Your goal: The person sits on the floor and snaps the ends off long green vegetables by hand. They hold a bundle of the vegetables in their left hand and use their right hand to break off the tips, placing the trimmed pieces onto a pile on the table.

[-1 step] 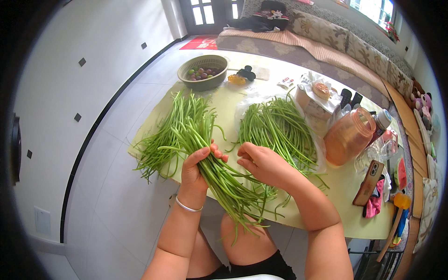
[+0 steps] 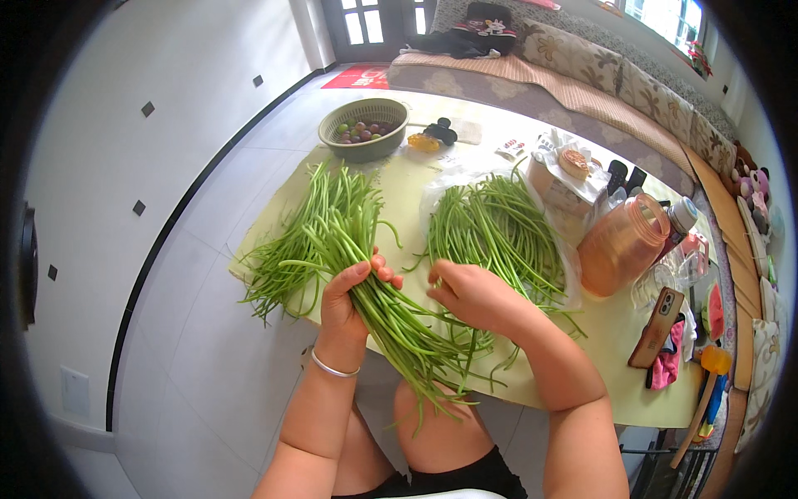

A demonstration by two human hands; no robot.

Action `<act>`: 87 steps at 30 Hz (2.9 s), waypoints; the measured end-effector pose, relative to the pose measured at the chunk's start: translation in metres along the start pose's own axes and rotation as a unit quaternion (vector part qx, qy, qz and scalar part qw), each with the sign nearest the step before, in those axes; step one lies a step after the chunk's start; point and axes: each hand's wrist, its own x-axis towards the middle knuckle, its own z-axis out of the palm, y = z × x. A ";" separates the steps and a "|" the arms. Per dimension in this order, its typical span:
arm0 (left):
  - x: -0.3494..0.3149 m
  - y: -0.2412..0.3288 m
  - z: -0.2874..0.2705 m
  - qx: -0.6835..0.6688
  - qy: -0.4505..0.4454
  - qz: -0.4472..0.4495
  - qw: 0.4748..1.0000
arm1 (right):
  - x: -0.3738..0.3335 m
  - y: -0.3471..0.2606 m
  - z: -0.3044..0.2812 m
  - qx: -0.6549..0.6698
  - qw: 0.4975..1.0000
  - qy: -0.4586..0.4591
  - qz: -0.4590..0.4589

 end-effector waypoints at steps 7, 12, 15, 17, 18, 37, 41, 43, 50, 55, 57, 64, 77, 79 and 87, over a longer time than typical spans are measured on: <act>-0.014 0.052 -0.010 -0.092 -0.111 0.040 0.989 | 0.005 0.015 0.002 -0.167 0.976 -0.132 0.037; -0.034 0.098 -0.011 -0.164 -0.217 0.069 0.960 | 0.024 0.047 0.017 -0.170 0.976 -0.122 0.061; -0.049 0.122 -0.014 -0.172 -0.227 0.109 0.952 | 0.025 0.032 0.016 -0.169 0.973 -0.144 0.060; -0.055 0.130 -0.016 -0.186 -0.226 0.115 0.949 | 0.021 0.027 0.014 -0.192 0.969 -0.150 0.037; -0.057 0.134 -0.018 -0.190 -0.220 0.118 0.949 | 0.017 0.026 0.013 -0.176 0.977 -0.118 0.027; -0.102 0.096 -0.035 -0.035 -0.041 0.092 0.994 | -0.189 -0.258 -0.088 0.340 0.781 0.131 -0.508; -0.121 0.065 -0.032 -0.002 -0.014 0.085 0.996 | -0.242 -0.281 -0.091 0.365 0.723 0.196 -0.554; -0.144 0.050 -0.034 0.013 -0.003 0.085 0.996 | -0.259 -0.282 -0.094 0.376 0.701 0.220 -0.564; -0.208 0.038 -0.063 -0.081 -0.029 0.036 0.996 | -0.294 -0.287 -0.100 0.392 0.647 0.251 -0.604; -0.207 0.027 -0.084 -0.116 -0.018 0.036 0.992 | -0.310 -0.288 -0.101 0.401 0.620 0.251 -0.626; -0.213 0.031 -0.089 -0.098 0.021 0.048 0.994 | -0.315 -0.289 -0.101 0.411 0.607 0.251 -0.631; -0.214 0.036 -0.110 -0.082 0.024 0.075 0.993 | -0.335 -0.294 -0.099 0.409 0.590 0.243 -0.652; -0.206 0.026 -0.107 -0.075 0.041 0.078 0.993 | -0.346 -0.315 -0.094 0.423 0.607 0.249 -0.625; -0.205 0.028 -0.110 -0.076 0.037 0.079 0.993 | -0.342 -0.319 -0.091 0.433 0.609 0.244 -0.618; -0.202 0.012 -0.088 -0.102 0.003 0.054 0.993 | -0.322 -0.340 -0.076 0.462 0.662 0.237 -0.541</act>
